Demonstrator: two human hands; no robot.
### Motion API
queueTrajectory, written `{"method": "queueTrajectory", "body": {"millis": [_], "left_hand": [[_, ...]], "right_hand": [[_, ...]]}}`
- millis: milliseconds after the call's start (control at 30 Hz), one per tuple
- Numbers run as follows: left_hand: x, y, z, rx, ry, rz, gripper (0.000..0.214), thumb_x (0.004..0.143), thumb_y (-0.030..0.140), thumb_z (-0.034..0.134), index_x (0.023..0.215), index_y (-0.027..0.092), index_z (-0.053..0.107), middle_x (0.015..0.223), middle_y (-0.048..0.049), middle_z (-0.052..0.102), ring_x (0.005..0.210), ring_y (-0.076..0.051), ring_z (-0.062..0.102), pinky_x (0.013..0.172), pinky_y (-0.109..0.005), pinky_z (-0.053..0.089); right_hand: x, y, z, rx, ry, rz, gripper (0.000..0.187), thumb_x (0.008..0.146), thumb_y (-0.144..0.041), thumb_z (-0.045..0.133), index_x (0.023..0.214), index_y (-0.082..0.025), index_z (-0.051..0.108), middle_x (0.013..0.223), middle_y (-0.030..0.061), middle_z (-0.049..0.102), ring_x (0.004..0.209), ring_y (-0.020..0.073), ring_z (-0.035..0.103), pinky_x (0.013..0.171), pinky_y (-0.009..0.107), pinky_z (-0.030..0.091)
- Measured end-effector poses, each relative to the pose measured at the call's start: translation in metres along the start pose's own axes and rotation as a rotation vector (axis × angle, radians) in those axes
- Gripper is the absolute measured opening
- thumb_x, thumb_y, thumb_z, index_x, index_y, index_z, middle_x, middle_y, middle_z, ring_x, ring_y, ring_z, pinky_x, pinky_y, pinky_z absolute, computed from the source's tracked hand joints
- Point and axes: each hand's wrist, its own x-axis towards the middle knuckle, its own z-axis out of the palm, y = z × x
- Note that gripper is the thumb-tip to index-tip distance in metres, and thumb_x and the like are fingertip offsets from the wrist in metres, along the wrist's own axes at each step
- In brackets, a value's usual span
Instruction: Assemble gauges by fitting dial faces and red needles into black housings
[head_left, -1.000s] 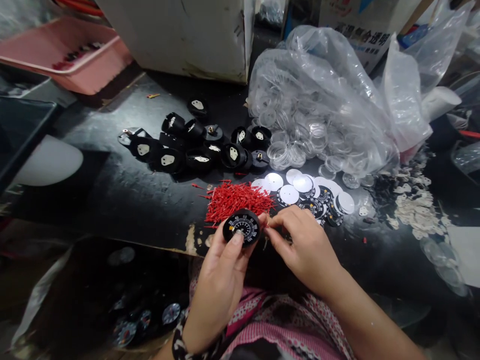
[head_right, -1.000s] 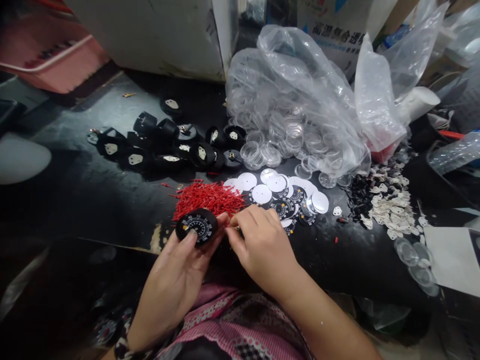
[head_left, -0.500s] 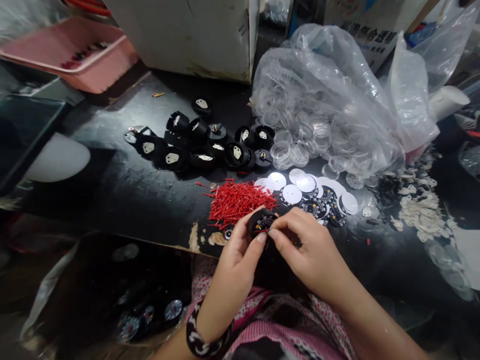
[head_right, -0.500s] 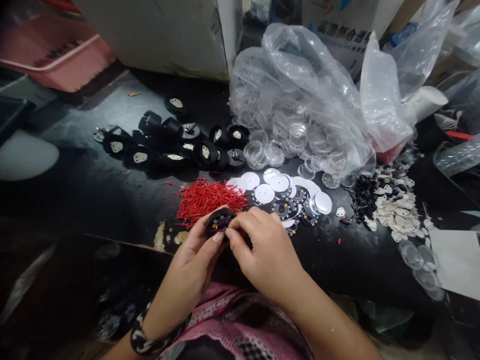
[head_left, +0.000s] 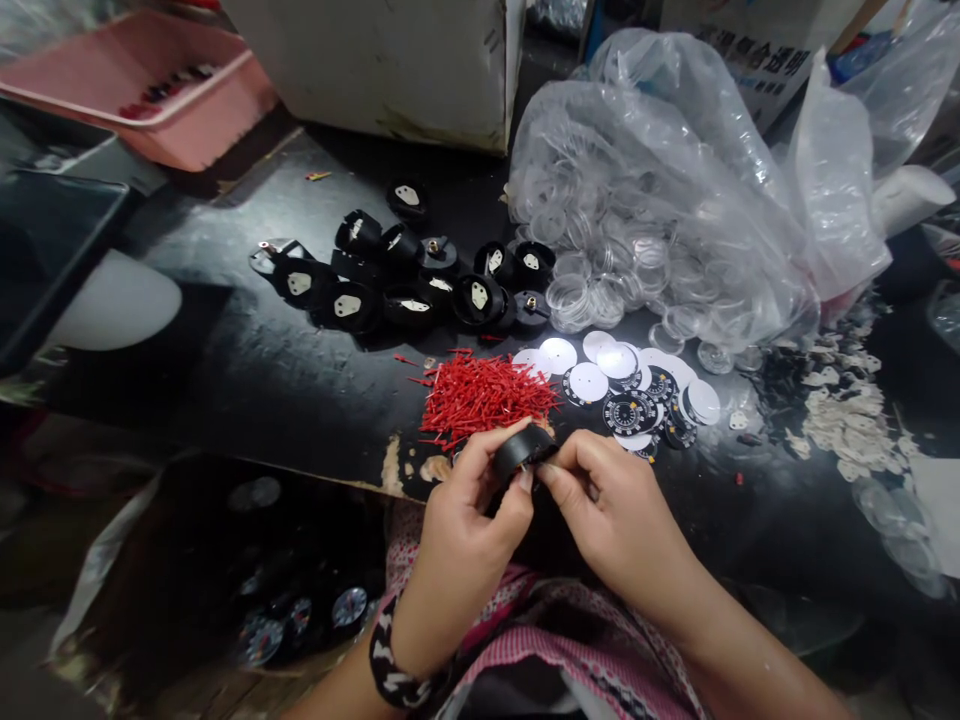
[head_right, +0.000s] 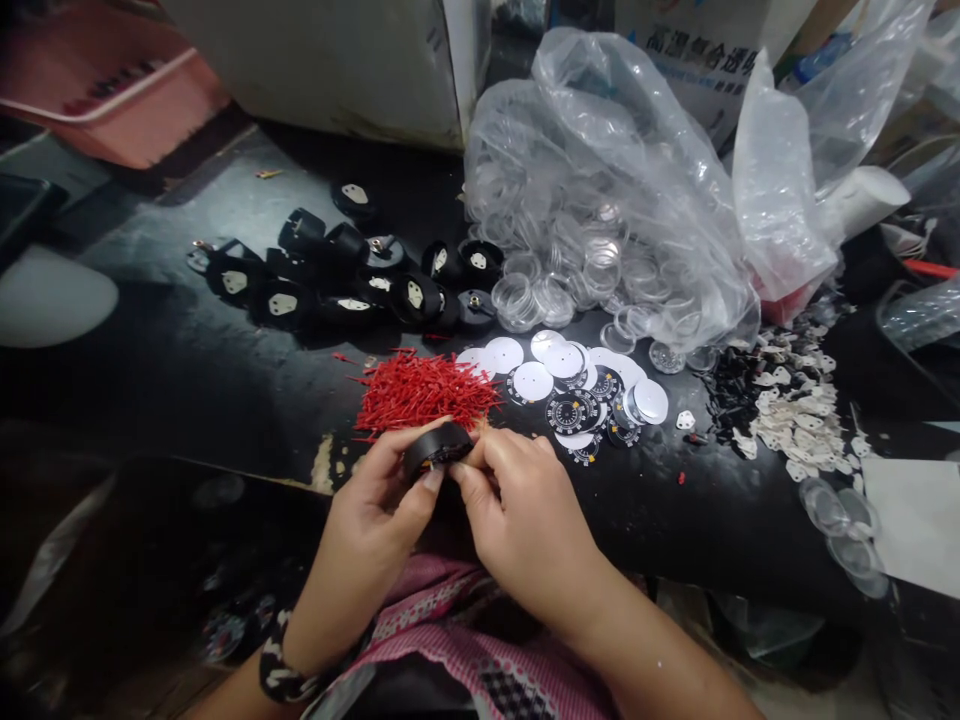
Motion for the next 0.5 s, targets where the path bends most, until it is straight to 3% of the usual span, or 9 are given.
{"method": "queueTrajectory", "body": {"millis": [67,167,300,367,500], "left_hand": [[0.002,0.0,-0.001,-0.044,-0.016,-0.017,0.023,0.087,0.023,0.062,0.107,0.031,0.067,0.104,0.0024,0.074,0.097,-0.018,0.069,0.088,-0.025,0.052],[0.005,-0.002,-0.002,-0.209,-0.099,-0.157,0.024,0.087,0.029,0.064,0.111,0.031,0.067,0.111,-0.0003,0.073,0.104,-0.021,0.068,0.091,-0.029,0.053],[0.007,-0.009,-0.004,-0.396,-0.165,-0.3,0.038,0.084,0.031,0.069,0.122,0.032,0.064,0.125,-0.0018,0.069,0.123,-0.025,0.059,0.106,-0.035,0.045],[0.006,-0.01,-0.005,-0.362,-0.163,-0.29,0.043,0.085,0.034,0.068,0.127,0.033,0.062,0.133,-0.0016,0.064,0.131,-0.025,0.052,0.112,-0.037,0.04],[0.002,-0.01,-0.005,-0.18,-0.13,-0.307,0.043,0.088,0.043,0.062,0.13,0.032,0.062,0.142,0.0008,0.058,0.137,-0.027,0.045,0.115,-0.039,0.035]], "right_hand": [[0.001,0.0,0.0,0.005,0.002,0.012,0.022,0.092,-0.017,0.054,0.071,-0.02,0.05,0.07,-0.003,0.057,0.065,0.0129,0.051,0.068,0.028,0.035],[0.004,0.001,-0.003,-0.017,0.008,0.006,0.02,0.09,-0.019,0.056,0.071,-0.02,0.053,0.068,-0.0029,0.055,0.064,0.0131,0.05,0.067,0.029,0.036],[0.01,0.005,-0.011,-0.183,0.04,-0.169,0.008,0.09,-0.015,0.055,0.089,-0.017,0.063,0.08,0.0015,0.061,0.075,0.0158,0.056,0.075,0.032,0.036],[0.014,0.007,-0.013,-0.301,0.042,-0.27,0.011,0.091,-0.015,0.053,0.092,-0.015,0.063,0.085,0.0043,0.063,0.081,0.018,0.057,0.077,0.033,0.035],[0.019,0.008,-0.009,-0.425,0.045,-0.379,0.014,0.089,-0.013,0.05,0.081,-0.014,0.061,0.077,0.0041,0.062,0.075,0.0185,0.055,0.073,0.034,0.034]]}}
